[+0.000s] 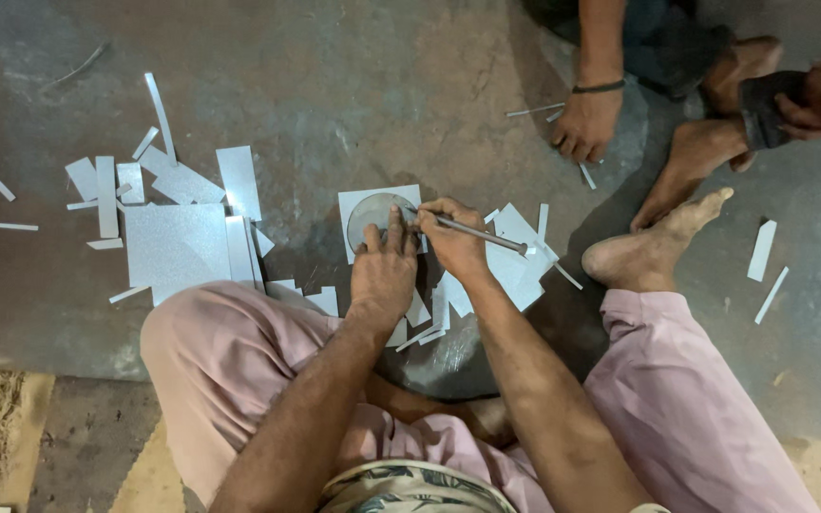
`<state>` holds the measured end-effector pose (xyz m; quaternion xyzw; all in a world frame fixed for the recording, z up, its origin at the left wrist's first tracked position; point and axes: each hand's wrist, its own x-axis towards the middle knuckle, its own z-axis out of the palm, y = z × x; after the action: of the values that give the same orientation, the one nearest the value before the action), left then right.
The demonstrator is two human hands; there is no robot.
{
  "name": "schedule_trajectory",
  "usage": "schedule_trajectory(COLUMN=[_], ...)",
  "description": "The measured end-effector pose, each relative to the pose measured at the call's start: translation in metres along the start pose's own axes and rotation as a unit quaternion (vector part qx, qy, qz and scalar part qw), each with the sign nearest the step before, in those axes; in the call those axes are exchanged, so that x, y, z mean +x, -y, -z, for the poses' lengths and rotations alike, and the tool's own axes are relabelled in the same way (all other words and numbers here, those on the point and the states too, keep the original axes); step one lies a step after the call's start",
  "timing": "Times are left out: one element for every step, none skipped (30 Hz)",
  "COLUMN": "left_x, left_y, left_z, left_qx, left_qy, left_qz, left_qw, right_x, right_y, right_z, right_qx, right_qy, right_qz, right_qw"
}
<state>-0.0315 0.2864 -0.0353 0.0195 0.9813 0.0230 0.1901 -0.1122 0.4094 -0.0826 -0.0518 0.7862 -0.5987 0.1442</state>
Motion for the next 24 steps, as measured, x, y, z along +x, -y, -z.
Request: schedule_trajectory(left_x=[0.0, 0.0, 0.0, 0.0, 0.0, -0.001, 0.0, -0.001, 0.0, 0.0, 0.0, 0.001, 0.001, 0.002, 0.003, 0.004, 0.005, 0.006, 0.006, 0.007, 0.009, 0.009, 0.01, 0.01], left_y=[0.0, 0.0, 0.0, -0.001, -0.001, -0.001, -0.001, -0.001, -0.001, -0.001, 0.0, 0.0, 0.0, -0.001, -0.001, -0.001, -0.002, -0.002, -0.002, -0.002, -0.002, -0.002, -0.002, -0.003], left_z=[0.001, 0.001, 0.001, 0.002, 0.002, 0.002, 0.001, 0.001, 0.001, 0.0, -0.001, -0.002, -0.003, -0.005, -0.006, -0.008, -0.009, -0.011, -0.013, -0.014, -0.015, -0.016, -0.017, -0.017], left_qx=[0.007, 0.013, 0.005, -0.003, -0.009, -0.006, -0.003, 0.001, 0.0, -0.003, -0.005, -0.011, -0.018, -0.025, -0.021, -0.018, -0.016, -0.017, -0.018, -0.017, -0.019, -0.02, -0.021, -0.021], left_qy=[0.002, 0.004, 0.002, -0.001, -0.003, -0.001, 0.0, 0.0, -0.009, -0.017, -0.026, -0.023, -0.018, -0.015, -0.016, -0.016, -0.014, -0.012, -0.01, -0.012, -0.019, -0.026, -0.033, -0.019], left_qz=[-0.004, -0.007, -0.004, -0.002, 0.001, 0.001, 0.001, 0.001, 0.002, 0.003, 0.003, 0.004, 0.005, 0.005, 0.007, 0.01, 0.012, 0.011, 0.01, 0.009, 0.011, 0.012, 0.013, 0.013], left_qw=[1.0, 1.0, 1.0, 1.0, 1.0, 1.0, 1.0, 1.0, 1.0, 1.0, 1.0, 1.0, 1.0, 1.0, 1.0, 1.0, 1.0, 1.0, 1.0, 1.0, 1.0, 0.999, 0.999, 1.0], right_x=[-0.001, -0.001, -0.002, -0.002, -0.002, -0.003, -0.002, -0.002, -0.001, -0.001, 0.0, 0.0, 0.001, 0.001, 0.002, 0.003, 0.005, 0.006, 0.007, 0.009, 0.012, 0.014, 0.015, 0.016], right_y=[0.001, 0.001, 0.002, 0.003, 0.003, 0.004, 0.004, 0.005, 0.005, 0.006, 0.006, 0.006, 0.007, 0.007, 0.007, 0.007, 0.008, 0.008, 0.009, 0.01, 0.011, 0.012, 0.012, 0.012], right_z=[0.001, 0.002, 0.002, 0.003, 0.003, 0.002, 0.002, 0.001, 0.0, -0.001, -0.001, -0.001, -0.002, -0.002, -0.002, -0.002, -0.002, -0.003, -0.004, -0.005, -0.006, -0.007, -0.008, -0.009], right_qx=[-0.01, -0.021, -0.032, -0.029, -0.024, -0.02, -0.013, -0.005, 0.002, -0.012, -0.025, -0.039, -0.042, -0.045, -0.047, -0.096, -0.146, -0.194, -0.185, -0.176, -0.166, -0.163, -0.16, -0.158], right_qy=[0.002, 0.005, 0.007, 0.005, 0.003, 0.002, 0.001, 0.001, 0.001, 0.002, 0.003, 0.004, 0.005, 0.005, 0.005, -0.002, -0.009, -0.015, -0.006, 0.001, 0.008, 0.005, 0.002, -0.001], right_qz=[0.009, 0.018, 0.027, 0.019, 0.01, 0.0, -0.005, -0.01, -0.016, -0.014, -0.012, -0.007, 0.006, 0.02, 0.034, 0.048, 0.059, 0.068, 0.06, 0.055, 0.053, 0.06, 0.066, 0.072], right_qw=[1.0, 1.0, 0.999, 0.999, 1.0, 1.0, 1.0, 1.0, 1.0, 1.0, 1.0, 0.999, 0.999, 0.999, 0.998, 0.994, 0.988, 0.978, 0.981, 0.983, 0.985, 0.985, 0.985, 0.985])
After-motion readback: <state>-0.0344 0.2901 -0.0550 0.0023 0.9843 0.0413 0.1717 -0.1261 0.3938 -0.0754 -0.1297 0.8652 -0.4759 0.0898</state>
